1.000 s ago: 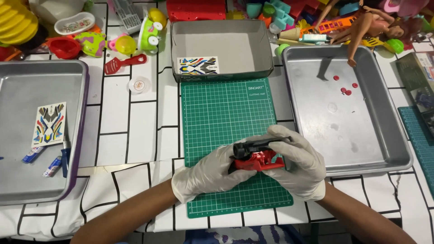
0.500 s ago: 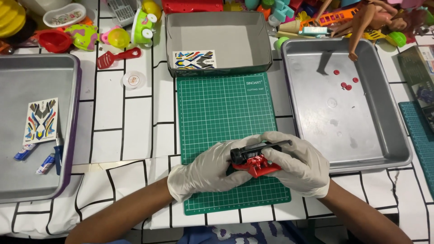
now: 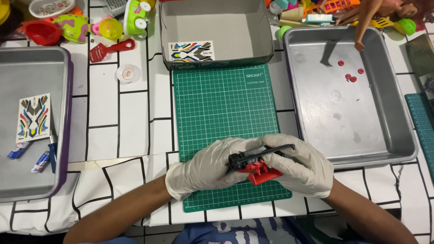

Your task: Assembling a model toy car by fitting a red body shell onto a black chassis and securing internal components.

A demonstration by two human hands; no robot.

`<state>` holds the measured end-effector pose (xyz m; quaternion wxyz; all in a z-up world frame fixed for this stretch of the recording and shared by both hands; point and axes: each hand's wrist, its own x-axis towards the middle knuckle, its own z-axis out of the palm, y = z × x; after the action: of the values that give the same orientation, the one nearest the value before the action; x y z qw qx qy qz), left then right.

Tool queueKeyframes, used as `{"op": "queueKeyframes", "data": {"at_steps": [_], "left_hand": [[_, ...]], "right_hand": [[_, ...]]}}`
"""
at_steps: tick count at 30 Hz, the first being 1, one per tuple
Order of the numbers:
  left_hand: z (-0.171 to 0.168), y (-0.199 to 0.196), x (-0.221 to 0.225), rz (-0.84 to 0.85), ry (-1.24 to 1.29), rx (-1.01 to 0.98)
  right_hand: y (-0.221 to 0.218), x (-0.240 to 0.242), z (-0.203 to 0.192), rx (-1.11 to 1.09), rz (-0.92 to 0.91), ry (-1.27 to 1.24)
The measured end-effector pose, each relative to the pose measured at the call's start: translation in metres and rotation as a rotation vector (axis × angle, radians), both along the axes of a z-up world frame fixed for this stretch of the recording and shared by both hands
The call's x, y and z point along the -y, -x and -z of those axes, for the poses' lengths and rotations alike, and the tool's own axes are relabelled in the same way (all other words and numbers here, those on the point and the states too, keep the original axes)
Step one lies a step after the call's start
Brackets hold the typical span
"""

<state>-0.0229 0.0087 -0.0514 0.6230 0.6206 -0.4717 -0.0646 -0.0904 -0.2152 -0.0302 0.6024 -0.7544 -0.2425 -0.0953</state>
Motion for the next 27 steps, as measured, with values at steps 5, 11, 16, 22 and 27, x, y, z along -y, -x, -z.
{"op": "queueKeyframes", "data": {"at_steps": [5, 11, 16, 22, 27], "left_hand": [[-0.018, -0.005, -0.003, 0.044, -0.044, 0.039], [0.002, -0.005, -0.007, 0.159, -0.023, 0.294], [0.013, -0.003, -0.010, 0.139, -0.021, 0.446], [0.010, 0.002, -0.011, 0.028, -0.057, 0.582], [0.008, 0.003, -0.013, 0.033, -0.120, 0.627]], "right_hand": [[-0.003, -0.017, -0.027, -0.217, -0.033, -0.169], [0.006, 0.018, -0.009, 0.127, -0.031, 0.396], [0.010, 0.005, -0.045, 0.027, -0.168, 0.337], [0.016, 0.015, -0.031, 0.098, -0.274, 0.299], [0.025, 0.002, -0.020, 0.285, -0.049, 0.289]]}}
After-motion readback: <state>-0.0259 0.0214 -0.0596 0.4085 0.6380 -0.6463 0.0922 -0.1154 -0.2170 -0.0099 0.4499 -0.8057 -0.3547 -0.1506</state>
